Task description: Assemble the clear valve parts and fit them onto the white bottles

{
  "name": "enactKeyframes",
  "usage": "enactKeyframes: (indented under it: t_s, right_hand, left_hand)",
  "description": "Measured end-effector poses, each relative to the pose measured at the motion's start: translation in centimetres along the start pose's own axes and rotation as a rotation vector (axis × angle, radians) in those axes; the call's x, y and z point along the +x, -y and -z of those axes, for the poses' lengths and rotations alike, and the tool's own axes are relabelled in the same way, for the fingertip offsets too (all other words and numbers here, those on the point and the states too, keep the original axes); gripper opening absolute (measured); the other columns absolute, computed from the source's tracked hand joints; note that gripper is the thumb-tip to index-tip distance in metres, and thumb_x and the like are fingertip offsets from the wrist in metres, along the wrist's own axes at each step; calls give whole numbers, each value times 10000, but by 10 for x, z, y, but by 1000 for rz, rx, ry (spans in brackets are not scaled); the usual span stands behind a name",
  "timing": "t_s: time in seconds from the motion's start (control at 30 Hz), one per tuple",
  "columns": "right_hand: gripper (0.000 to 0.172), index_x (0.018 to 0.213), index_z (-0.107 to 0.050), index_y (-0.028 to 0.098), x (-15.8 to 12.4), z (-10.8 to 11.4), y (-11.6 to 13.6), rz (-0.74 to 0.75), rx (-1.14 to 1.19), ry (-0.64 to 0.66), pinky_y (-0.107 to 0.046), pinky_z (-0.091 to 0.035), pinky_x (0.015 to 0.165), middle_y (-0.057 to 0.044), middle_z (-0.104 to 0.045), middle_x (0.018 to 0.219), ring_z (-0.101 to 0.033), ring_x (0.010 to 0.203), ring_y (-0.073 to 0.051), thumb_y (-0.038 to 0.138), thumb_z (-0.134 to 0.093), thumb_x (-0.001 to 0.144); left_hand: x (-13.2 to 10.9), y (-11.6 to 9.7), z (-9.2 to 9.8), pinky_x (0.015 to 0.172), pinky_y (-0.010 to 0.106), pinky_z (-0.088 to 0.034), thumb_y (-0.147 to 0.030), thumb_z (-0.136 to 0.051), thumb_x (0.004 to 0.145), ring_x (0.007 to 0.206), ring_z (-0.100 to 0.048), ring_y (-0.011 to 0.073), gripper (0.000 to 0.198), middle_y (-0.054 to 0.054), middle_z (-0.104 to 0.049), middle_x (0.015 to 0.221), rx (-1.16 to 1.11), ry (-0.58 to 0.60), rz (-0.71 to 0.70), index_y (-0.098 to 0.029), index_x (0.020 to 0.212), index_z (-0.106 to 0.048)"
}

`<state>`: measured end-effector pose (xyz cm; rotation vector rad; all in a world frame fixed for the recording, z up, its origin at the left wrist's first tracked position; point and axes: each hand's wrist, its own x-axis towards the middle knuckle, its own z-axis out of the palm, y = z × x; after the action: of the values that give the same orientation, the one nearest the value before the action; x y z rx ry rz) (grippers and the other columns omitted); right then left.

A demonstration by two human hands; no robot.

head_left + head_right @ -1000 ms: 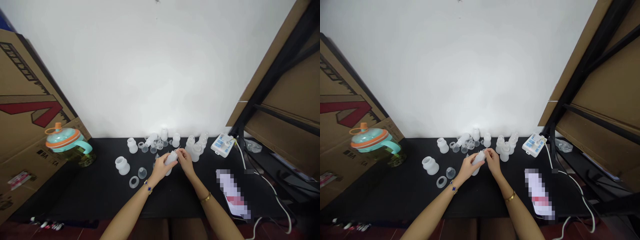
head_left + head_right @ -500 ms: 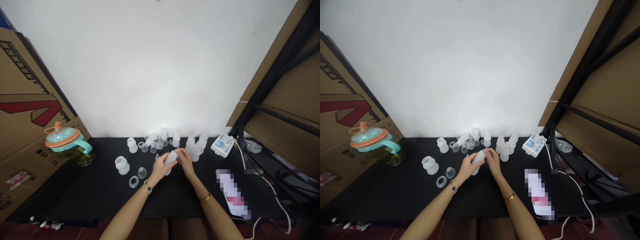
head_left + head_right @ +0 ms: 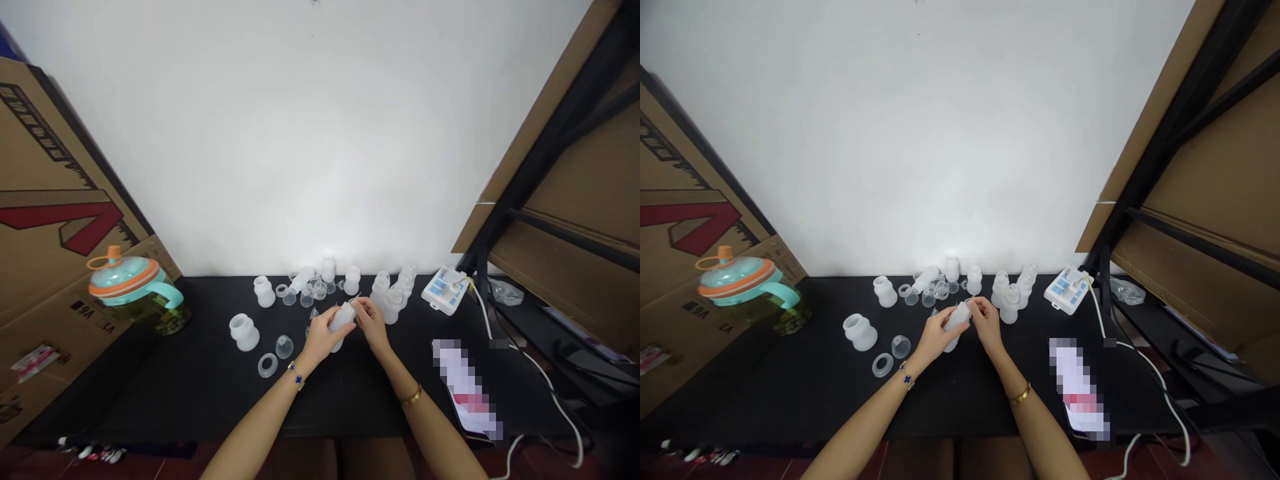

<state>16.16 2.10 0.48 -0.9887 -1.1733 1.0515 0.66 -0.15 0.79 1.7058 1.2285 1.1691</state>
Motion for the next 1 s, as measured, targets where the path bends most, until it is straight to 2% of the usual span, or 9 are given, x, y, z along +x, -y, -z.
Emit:
enactKeyframes:
  t_s: [0.3, 0.47, 0.63, 0.7, 0.8, 1.0]
  right_hand:
    - [407, 906, -642, 190, 0, -2, 0, -49, 22, 2, -237, -247, 402, 82, -387, 542, -323, 425, -89, 593, -630, 845]
    - [427, 1009, -638, 192, -1, -4, -1, -78, -25, 75, -213, -262, 380, 68, -465, 629, -377, 422, -74, 587, -643, 850]
    - [447, 1071, -659, 211, -3, -7, -5, -64, -128, 222, -202, -319, 381, 7, -603, 843, -472, 501, -85, 536, -734, 775]
    - [468, 1094, -670, 221, -5, -8, -5, -53, -189, 262, -203, -357, 401, -17, -637, 935, -510, 550, -97, 504, -777, 737]
    - [475, 1110, -681, 238, -7, -9, -4, -34, -264, 283, -206, -392, 425, -37, -670, 1033, -539, 601, -115, 473, -802, 715]
    - [437, 1137, -685, 236, -9, -10, -2, -4, -281, 353, -205, -410, 448, -38, -691, 1040, -540, 621, -123, 438, -773, 760]
  left_hand:
    - [0, -4, 1, 776, 294, -517, -512, -731, 785, 841, -676, 212, 464, 40, -750, 958, -46, -8, 9, -188, 1114, -693]
    - [0, -8, 7, 620, 251, -449, -589, -591, 887, 649, -585, 154, 465, -10, -650, 756, -89, -156, 55, -183, 1110, -636]
    - [6, -1, 14, 557, 234, -406, -612, -584, 885, 575, -504, 124, 474, -49, -506, 661, -159, -295, 90, -182, 1082, -590]
    - [8, 1, 14, 548, 233, -410, -619, -596, 872, 564, -512, 124, 505, -51, -515, 654, -211, -290, 102, -182, 1125, -572]
    - [9, 2, 12, 595, 247, -465, -631, -602, 857, 639, -604, 152, 559, -12, -627, 746, -290, -228, 116, -192, 1196, -538]
    - [8, 2, 11, 671, 278, -516, -605, -614, 860, 741, -683, 188, 540, 37, -727, 883, -285, -147, 104, -197, 1209, -549]
